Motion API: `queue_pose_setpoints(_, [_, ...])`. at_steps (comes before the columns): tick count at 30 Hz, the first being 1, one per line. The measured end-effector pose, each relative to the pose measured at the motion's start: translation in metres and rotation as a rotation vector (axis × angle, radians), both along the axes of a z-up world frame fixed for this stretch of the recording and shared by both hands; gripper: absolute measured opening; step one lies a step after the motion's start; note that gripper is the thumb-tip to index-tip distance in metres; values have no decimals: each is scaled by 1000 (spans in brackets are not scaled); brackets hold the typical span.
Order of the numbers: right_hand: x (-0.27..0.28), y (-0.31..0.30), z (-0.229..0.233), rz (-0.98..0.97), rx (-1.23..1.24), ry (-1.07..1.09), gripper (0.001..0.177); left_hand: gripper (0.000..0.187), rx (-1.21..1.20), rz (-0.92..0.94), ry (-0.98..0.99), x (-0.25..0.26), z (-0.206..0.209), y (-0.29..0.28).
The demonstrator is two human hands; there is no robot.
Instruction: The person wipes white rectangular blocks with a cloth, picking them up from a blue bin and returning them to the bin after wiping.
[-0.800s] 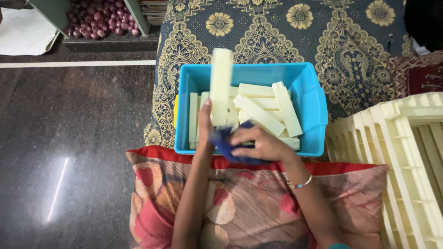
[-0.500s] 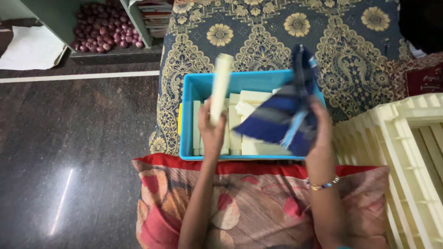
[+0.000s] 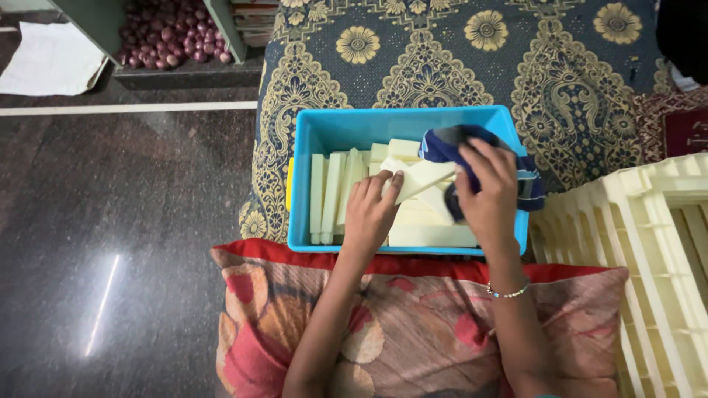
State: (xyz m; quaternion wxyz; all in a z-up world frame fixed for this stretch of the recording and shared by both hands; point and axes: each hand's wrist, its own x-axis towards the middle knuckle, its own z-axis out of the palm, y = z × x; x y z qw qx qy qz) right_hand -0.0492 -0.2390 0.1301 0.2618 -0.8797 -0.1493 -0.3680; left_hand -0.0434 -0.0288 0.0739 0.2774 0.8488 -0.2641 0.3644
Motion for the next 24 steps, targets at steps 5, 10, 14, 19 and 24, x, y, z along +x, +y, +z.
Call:
queue_pose_setpoints(5, [-3,11,1,4,-12,93,32,58,68,1,-3,-4,1,2])
queue_pose_setpoints(10, [-6,17,-2,126,-12,155,30,60,77,11,1,-1,-7,0])
queue_pose_setpoints(14, [-15,42,-7,276,74,269,32,67,30,-28,24,2,-16,-1])
queue_pose_setpoints(19, [-21,50,4,355,58,313,38,76,-89,-11,2,1,-26,0])
queue_pose_setpoints(24, [-22,39,11,286,-326,279,65,80,-164,-18,-19,4,-32,-2])
